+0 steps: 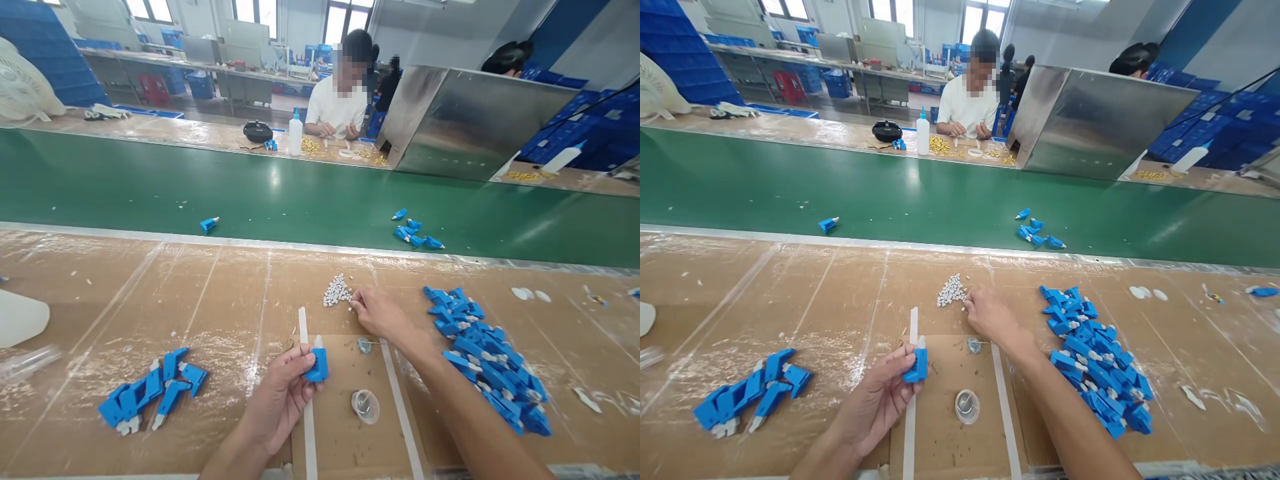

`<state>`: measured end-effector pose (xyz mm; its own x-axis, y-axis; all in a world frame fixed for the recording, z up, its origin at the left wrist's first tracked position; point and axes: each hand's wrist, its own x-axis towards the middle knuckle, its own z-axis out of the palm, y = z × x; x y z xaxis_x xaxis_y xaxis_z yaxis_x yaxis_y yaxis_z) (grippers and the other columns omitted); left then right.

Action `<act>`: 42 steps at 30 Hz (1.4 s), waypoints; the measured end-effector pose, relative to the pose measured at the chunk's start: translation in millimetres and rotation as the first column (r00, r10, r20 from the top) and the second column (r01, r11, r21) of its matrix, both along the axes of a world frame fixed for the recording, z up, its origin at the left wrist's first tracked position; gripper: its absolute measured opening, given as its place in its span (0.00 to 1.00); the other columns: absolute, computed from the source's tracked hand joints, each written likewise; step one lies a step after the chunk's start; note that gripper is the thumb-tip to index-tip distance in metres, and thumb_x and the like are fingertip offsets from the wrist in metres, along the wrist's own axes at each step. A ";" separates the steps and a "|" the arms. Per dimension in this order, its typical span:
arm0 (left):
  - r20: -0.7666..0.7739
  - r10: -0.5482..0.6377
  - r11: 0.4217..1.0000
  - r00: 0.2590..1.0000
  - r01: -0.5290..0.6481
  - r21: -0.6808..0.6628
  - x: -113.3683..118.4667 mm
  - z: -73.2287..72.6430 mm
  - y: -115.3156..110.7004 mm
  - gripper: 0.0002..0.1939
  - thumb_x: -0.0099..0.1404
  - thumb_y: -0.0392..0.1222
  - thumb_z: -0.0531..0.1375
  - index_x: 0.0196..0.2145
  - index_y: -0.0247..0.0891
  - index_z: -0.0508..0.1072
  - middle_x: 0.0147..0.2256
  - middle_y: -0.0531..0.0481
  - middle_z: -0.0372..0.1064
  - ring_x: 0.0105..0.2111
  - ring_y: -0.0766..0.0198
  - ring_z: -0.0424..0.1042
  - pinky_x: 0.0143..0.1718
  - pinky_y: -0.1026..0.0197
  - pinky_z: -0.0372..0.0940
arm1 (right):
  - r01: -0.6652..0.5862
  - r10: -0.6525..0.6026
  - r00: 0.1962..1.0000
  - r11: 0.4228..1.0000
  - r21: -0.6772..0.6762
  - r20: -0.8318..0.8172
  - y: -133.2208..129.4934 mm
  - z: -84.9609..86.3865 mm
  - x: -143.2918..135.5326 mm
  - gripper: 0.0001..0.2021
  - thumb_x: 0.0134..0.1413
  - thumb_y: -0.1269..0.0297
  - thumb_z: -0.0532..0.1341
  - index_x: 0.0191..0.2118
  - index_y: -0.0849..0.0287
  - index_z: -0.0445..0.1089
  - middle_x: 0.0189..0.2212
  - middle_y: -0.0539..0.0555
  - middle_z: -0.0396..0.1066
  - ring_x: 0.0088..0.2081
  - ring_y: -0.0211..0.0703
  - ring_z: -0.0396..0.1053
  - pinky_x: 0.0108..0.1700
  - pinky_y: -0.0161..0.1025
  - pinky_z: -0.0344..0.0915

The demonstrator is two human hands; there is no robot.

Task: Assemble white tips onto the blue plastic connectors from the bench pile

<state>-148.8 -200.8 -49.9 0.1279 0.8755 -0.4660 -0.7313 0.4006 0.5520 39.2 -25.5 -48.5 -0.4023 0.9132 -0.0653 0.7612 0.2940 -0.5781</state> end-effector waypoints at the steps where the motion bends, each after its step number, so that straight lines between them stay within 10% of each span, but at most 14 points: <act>1: 0.002 0.004 1.000 1.000 -0.004 0.005 -0.3 1.1 0.1 0.06 0.65 0.38 0.63 0.37 0.32 0.73 0.32 0.48 0.68 0.28 0.73 0.67 0.27 0.73 0.64 | 0.010 -0.011 0.999 1.000 -0.025 -0.032 -1.7 3.4 2.3 0.06 0.55 0.70 0.59 0.28 0.57 0.68 0.31 0.57 0.74 0.37 0.50 0.72 0.40 0.41 0.62; 7: 0.008 -0.014 0.998 1.000 0.013 0.058 5.7 18.4 2.7 0.07 0.65 0.40 0.63 0.37 0.32 0.72 0.32 0.48 0.68 0.28 0.72 0.67 0.27 0.73 0.62 | -0.047 -0.046 0.937 0.966 -0.254 -0.347 -48.5 29.5 24.0 0.14 0.63 0.53 0.55 0.40 0.59 0.68 0.27 0.53 0.74 0.28 0.42 0.73 0.33 0.38 0.70; 12: -0.106 -0.017 0.994 0.994 0.029 0.109 24.1 30.9 0.1 0.09 0.65 0.43 0.63 0.38 0.34 0.71 0.30 0.49 0.68 0.28 0.71 0.66 0.28 0.71 0.62 | -0.093 -0.282 0.691 0.878 -0.469 -0.666 -106.6 39.3 28.4 0.14 0.58 0.52 0.65 0.37 0.60 0.73 0.28 0.52 0.74 0.29 0.39 0.72 0.32 0.36 0.70; 26: -0.320 0.049 0.940 0.946 0.065 0.336 53.4 35.3 -14.4 0.10 0.67 0.46 0.62 0.39 0.36 0.73 0.32 0.47 0.72 0.30 0.65 0.69 0.30 0.65 0.63 | -0.193 -0.350 0.427 0.865 -0.462 -0.834 -144.7 32.8 18.9 0.08 0.57 0.59 0.68 0.32 0.58 0.76 0.27 0.48 0.65 0.25 0.34 0.64 0.28 0.34 0.62; 42: -0.371 0.091 0.929 0.924 0.056 0.367 56.7 35.2 -15.4 0.10 0.66 0.47 0.63 0.39 0.37 0.73 0.32 0.48 0.71 0.29 0.65 0.70 0.30 0.63 0.67 | -0.162 -0.365 0.482 0.856 -0.491 -0.796 -143.2 36.1 20.8 0.08 0.55 0.61 0.69 0.29 0.58 0.76 0.26 0.50 0.67 0.28 0.38 0.66 0.31 0.35 0.64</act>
<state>-92.1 -216.1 -14.7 -0.0091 0.9923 -0.1237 -0.4450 0.1068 0.8891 60.0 -168.7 -12.5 -0.3977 0.9051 -0.1506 -0.1787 -0.2374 -0.9548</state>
